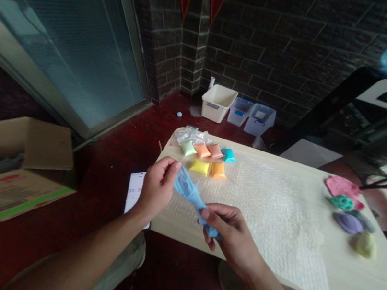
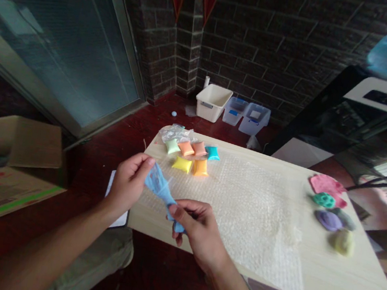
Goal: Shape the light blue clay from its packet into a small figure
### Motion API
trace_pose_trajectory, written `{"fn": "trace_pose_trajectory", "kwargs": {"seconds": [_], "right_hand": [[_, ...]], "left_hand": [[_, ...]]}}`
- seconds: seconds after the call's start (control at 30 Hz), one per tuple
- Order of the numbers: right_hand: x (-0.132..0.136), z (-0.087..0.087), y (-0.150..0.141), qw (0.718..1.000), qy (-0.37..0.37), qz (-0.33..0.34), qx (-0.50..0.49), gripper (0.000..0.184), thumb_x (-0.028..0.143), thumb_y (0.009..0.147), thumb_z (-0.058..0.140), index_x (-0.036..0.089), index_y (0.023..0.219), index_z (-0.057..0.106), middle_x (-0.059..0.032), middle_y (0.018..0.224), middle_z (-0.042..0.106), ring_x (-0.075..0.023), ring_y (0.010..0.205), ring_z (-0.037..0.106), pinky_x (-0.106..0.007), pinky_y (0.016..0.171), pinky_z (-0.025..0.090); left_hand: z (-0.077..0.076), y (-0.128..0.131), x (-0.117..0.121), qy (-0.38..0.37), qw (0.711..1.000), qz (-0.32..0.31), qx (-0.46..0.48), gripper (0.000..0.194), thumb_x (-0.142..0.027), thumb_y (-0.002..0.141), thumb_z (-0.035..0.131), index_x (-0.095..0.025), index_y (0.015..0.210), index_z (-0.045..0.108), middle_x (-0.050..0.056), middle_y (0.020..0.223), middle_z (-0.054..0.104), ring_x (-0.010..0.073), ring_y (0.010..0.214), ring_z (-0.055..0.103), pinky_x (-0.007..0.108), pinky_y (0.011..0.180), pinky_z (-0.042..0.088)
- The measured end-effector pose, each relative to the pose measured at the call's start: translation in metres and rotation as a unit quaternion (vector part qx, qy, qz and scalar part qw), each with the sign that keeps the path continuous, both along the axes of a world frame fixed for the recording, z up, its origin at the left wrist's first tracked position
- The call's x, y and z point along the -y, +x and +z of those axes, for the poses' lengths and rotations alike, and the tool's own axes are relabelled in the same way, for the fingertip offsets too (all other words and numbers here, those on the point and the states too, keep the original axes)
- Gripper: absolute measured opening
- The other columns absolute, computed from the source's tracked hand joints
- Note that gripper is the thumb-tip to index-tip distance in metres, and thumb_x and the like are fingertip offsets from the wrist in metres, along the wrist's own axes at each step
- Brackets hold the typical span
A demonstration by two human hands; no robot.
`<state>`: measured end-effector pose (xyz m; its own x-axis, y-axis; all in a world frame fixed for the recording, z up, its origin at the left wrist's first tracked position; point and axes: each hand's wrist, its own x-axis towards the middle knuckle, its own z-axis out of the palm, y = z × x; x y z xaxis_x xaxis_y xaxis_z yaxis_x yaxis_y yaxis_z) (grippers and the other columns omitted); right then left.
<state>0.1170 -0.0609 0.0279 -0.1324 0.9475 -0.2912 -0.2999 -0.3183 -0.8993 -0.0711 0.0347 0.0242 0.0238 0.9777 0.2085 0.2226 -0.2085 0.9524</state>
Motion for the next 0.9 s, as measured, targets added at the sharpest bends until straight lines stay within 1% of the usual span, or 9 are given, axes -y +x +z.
{"fn": "trace_pose_trajectory", "kwargs": {"seconds": [0.17, 0.23, 0.33, 0.47, 0.57, 0.67, 0.73, 0.8, 0.9], "right_hand": [[0.001, 0.002, 0.015, 0.996, -0.003, -0.069, -0.049, 0.030, 0.043, 0.079, 0.088, 0.016, 0.075, 0.076, -0.0011, 0.068, 0.070, -0.0072, 0.043, 0.052, -0.018, 0.036, 0.037], [0.000, 0.003, 0.021, 0.994, -0.010, -0.092, -0.066, 0.031, 0.046, 0.082, 0.085, 0.018, 0.093, 0.079, -0.0052, 0.082, 0.077, -0.0060, 0.041, 0.050, -0.017, 0.034, 0.033], [-0.001, 0.005, 0.030, 0.990, -0.038, -0.092, -0.098, 0.048, 0.052, 0.088, 0.077, 0.020, 0.124, 0.072, -0.0110, 0.093, 0.081, -0.0049, 0.037, 0.045, -0.017, 0.033, 0.028], [-0.002, 0.003, 0.040, 0.989, -0.064, -0.066, -0.116, 0.046, 0.048, 0.082, 0.080, 0.016, 0.114, 0.075, -0.0123, 0.095, 0.080, -0.0049, 0.040, 0.045, -0.018, 0.035, 0.024], [-0.002, -0.002, 0.047, 0.992, -0.050, -0.066, -0.092, 0.039, 0.032, 0.076, 0.086, 0.017, 0.111, 0.076, -0.0050, 0.089, 0.074, -0.0069, 0.052, 0.052, -0.019, 0.045, 0.035], [-0.003, -0.013, 0.057, 0.998, 0.003, -0.069, -0.006, 0.038, 0.025, 0.074, 0.086, 0.019, 0.110, 0.075, -0.0011, 0.087, 0.069, -0.0101, 0.065, 0.057, -0.023, 0.058, 0.045], [-0.004, -0.023, 0.066, 0.989, 0.055, -0.074, 0.112, 0.038, 0.027, 0.077, 0.082, 0.020, 0.113, 0.071, -0.0019, 0.092, 0.067, -0.0126, 0.070, 0.060, -0.026, 0.064, 0.049], [-0.006, -0.034, 0.075, 0.955, 0.106, -0.079, 0.265, 0.046, 0.026, 0.079, 0.076, 0.021, 0.124, 0.067, -0.0027, 0.097, 0.067, -0.0145, 0.073, 0.062, -0.029, 0.065, 0.052], [-0.009, -0.045, 0.088, 0.920, 0.137, -0.091, 0.356, 0.046, 0.018, 0.077, 0.072, 0.022, 0.122, 0.068, -0.0042, 0.100, 0.068, -0.0172, 0.078, 0.063, -0.032, 0.069, 0.053]], "left_hand": [[0.003, -0.002, -0.012, -0.076, 0.990, 0.012, 0.118, 0.034, -0.049, 0.093, 0.066, -0.021, 0.076, 0.057, -0.005, 0.064, 0.048, 0.0107, 0.053, 0.045, 0.019, 0.046, 0.036], [0.004, 0.003, -0.011, -0.100, 0.980, -0.017, 0.173, 0.036, -0.050, 0.090, 0.071, -0.020, 0.076, 0.057, -0.005, 0.063, 0.047, 0.0094, 0.052, 0.044, 0.019, 0.045, 0.036], [0.004, 0.011, -0.011, -0.142, 0.955, -0.031, 0.259, 0.036, -0.046, 0.084, 0.079, -0.019, 0.075, 0.056, -0.006, 0.063, 0.049, 0.0079, 0.051, 0.045, 0.018, 0.045, 0.036], [0.004, 0.018, -0.018, -0.190, 0.928, 0.003, 0.320, 0.035, -0.040, 0.075, 0.085, -0.019, 0.078, 0.057, -0.005, 0.066, 0.055, 0.0072, 0.052, 0.049, 0.019, 0.048, 0.040], [0.005, 0.024, -0.024, -0.189, 0.923, -0.006, 0.334, 0.035, -0.038, 0.075, 0.084, -0.019, 0.075, 0.054, -0.007, 0.062, 0.050, 0.0060, 0.049, 0.042, 0.019, 0.048, 0.038], [0.004, 0.037, -0.024, -0.163, 0.935, -0.042, 0.313, 0.036, -0.042, 0.079, 0.081, -0.020, 0.075, 0.053, -0.007, 0.063, 0.048, 0.0072, 0.051, 0.041, 0.020, 0.049, 0.038], [0.001, 0.048, -0.022, -0.145, 0.946, -0.077, 0.279, 0.034, -0.046, 0.081, 0.078, -0.020, 0.079, 0.057, -0.005, 0.067, 0.052, 0.0096, 0.055, 0.046, 0.021, 0.050, 0.040], [-0.003, 0.058, -0.019, -0.138, 0.954, -0.109, 0.244, 0.031, -0.046, 0.083, 0.078, -0.018, 0.082, 0.063, -0.002, 0.069, 0.056, 0.0117, 0.060, 0.051, 0.023, 0.052, 0.043], [-0.009, 0.070, -0.017, -0.096, 0.971, -0.137, 0.170, 0.027, -0.043, 0.089, 0.072, -0.018, 0.085, 0.065, -0.002, 0.068, 0.057, 0.0125, 0.061, 0.053, 0.023, 0.055, 0.043]]}}
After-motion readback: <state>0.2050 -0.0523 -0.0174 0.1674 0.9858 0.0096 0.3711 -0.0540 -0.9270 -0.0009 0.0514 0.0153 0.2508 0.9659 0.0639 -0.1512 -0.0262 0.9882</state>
